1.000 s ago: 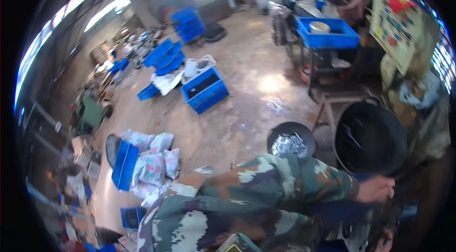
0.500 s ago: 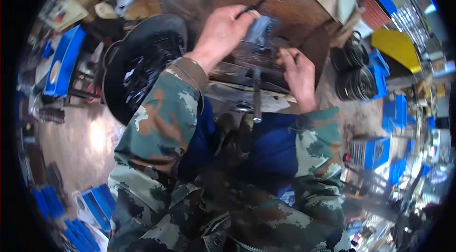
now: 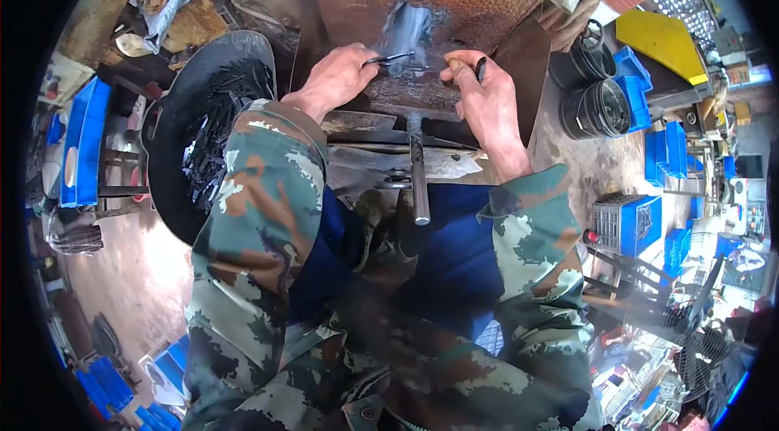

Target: Assembling small metal components using a jig and manual tools on a workbench.

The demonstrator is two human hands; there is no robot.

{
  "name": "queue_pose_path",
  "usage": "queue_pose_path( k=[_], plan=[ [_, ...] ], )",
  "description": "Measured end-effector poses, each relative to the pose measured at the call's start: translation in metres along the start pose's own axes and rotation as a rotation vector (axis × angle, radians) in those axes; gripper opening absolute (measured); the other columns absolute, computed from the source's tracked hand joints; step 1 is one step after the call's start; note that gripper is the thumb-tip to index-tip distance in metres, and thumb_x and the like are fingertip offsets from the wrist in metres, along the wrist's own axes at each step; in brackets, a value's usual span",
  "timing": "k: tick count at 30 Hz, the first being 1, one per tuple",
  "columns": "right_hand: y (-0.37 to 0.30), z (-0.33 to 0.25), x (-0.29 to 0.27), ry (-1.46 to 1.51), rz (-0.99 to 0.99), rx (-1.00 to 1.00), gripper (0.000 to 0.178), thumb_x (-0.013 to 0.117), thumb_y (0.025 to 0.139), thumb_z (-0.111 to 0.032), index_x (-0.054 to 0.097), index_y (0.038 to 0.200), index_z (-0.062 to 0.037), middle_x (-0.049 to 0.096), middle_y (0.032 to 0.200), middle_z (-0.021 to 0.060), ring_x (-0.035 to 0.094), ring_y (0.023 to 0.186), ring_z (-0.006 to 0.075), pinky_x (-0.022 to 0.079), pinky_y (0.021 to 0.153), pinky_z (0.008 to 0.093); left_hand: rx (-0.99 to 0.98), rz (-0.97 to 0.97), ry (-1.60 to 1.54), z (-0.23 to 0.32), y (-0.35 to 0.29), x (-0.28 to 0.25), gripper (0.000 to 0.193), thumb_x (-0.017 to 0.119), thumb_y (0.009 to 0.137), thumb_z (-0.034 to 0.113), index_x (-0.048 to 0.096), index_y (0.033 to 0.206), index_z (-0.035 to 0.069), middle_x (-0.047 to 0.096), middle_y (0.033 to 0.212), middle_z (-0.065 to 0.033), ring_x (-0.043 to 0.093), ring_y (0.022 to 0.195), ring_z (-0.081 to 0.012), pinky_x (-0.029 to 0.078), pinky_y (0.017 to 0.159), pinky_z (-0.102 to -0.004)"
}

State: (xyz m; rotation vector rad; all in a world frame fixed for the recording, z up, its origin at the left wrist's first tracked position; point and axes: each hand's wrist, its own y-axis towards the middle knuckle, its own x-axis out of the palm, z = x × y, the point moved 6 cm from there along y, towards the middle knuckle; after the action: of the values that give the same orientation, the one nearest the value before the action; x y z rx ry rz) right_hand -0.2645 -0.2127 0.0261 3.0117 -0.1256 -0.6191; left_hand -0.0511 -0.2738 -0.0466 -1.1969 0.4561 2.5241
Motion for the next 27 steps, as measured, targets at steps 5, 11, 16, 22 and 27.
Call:
queue_pose_path(
  k=[5,11,16,22,27],
  plan=[
    [0.001,0.004,0.008,0.225,-0.013,0.186,0.021,0.057,0.097,-0.015,0.064,0.110,-0.0004,0.070,0.089,0.0060,0.049,0.051,0.0079,0.043,0.046,0.0245,0.023,0.068,0.025,0.005,-0.002,-0.002,0.020,0.058,0.091,0.016,0.067,0.106,0.005,0.064,0.102,-0.0178,0.058,0.100,-0.0396,0.046,0.086,-0.0438],
    [0.008,0.008,0.017,0.558,0.014,0.250,0.024,0.054,0.100,-0.015,0.059,0.118,-0.0004,0.068,0.097,0.0068,0.044,0.051,0.0070,0.044,0.046,0.0242,-0.114,0.182,-0.288,0.031,0.009,-0.019,0.023,0.055,0.097,0.021,0.068,0.101,0.002,0.065,0.082,-0.0078,0.061,0.085,-0.0255,0.047,0.078,-0.0350],
    [0.002,-0.002,0.021,0.733,-0.056,0.136,0.025,0.057,0.100,-0.016,0.058,0.120,-0.0013,0.065,0.090,0.0048,0.047,0.056,0.0068,0.044,0.049,0.0245,-0.178,-0.013,-0.817,0.081,-0.007,-0.010,0.027,0.055,0.099,0.027,0.070,0.103,0.004,0.061,0.076,0.0024,0.044,0.059,-0.0052,0.035,0.053,-0.0224],
    [0.001,0.001,0.014,0.738,-0.055,0.096,0.022,0.060,0.099,-0.016,0.061,0.116,-0.0022,0.063,0.084,0.0032,0.049,0.056,0.0077,0.041,0.048,0.0236,-0.215,-0.103,-0.950,0.081,-0.006,-0.001,0.031,0.054,0.099,0.029,0.067,0.110,0.003,0.063,0.078,0.0023,0.038,0.054,-0.0027,0.029,0.049,-0.0206],
    [-0.006,-0.003,0.009,0.583,0.014,0.111,0.024,0.062,0.098,-0.019,0.062,0.113,0.0002,0.043,0.066,-0.0055,0.035,0.053,0.0039,0.039,0.051,0.0256,-0.336,-0.005,-0.680,0.024,0.013,-0.004,0.035,0.046,0.094,0.024,0.062,0.116,0.002,0.065,0.092,-0.0066,0.053,0.075,-0.0133,0.043,0.068,-0.0291]
  ],
)
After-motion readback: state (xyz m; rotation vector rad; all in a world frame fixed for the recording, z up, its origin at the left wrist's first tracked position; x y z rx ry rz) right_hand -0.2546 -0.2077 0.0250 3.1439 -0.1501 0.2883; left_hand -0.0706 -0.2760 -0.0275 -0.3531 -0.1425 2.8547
